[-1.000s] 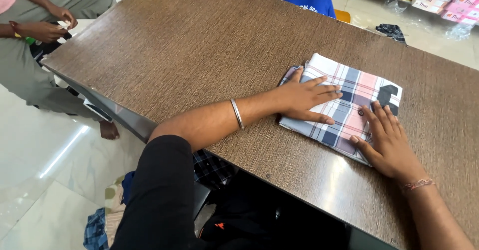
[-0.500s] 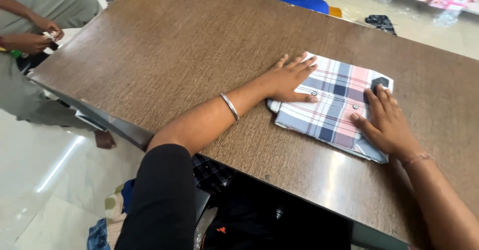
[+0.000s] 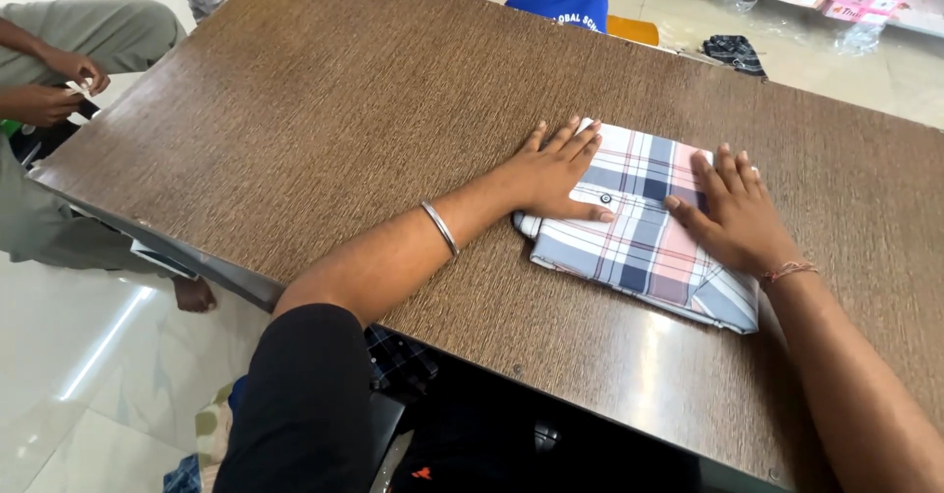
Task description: The person folds a plaid shirt on a table. They smooth the shirt, fold the sleeves inward, fold the bottom up, and then fold the shirt in half to create a neat stack.
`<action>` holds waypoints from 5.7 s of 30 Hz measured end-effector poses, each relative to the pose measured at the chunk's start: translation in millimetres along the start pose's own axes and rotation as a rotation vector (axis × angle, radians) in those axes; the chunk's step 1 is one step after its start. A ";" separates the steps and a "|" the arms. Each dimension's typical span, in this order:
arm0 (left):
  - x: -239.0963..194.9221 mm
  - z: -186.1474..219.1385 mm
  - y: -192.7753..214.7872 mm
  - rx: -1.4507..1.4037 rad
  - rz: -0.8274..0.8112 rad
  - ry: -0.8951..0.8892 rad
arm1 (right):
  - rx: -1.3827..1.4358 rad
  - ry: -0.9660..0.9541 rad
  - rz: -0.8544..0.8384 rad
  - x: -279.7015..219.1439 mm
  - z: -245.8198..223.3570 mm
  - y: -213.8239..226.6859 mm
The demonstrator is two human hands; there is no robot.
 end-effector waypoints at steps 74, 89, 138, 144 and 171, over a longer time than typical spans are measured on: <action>37.9 23.1 20.6 -0.060 0.328 0.023 | 0.104 -0.339 0.281 -11.0 16.2 12.5; 38.8 60.9 -2.5 -0.016 0.129 -0.090 | -0.063 0.107 0.151 -11.2 -20.8 -12.3; 24.2 19.7 33.9 0.017 0.079 0.181 | 0.078 -0.378 0.081 -10.8 49.7 -11.4; 34.0 51.2 19.7 0.109 0.330 -0.329 | -0.002 0.031 0.248 -21.0 -0.8 14.5; 40.1 51.2 4.1 0.058 0.154 -0.288 | -0.158 0.461 0.070 -6.3 -9.8 2.8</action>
Point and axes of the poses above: each hand's wrist, its own x-axis towards the middle knuckle, its own y-axis out of the back of the hand, z = x × y, the point moved 4 cm from there along x, towards the middle knuckle, and after that the axes turned 1 degree about z, right-handed, at the moved point
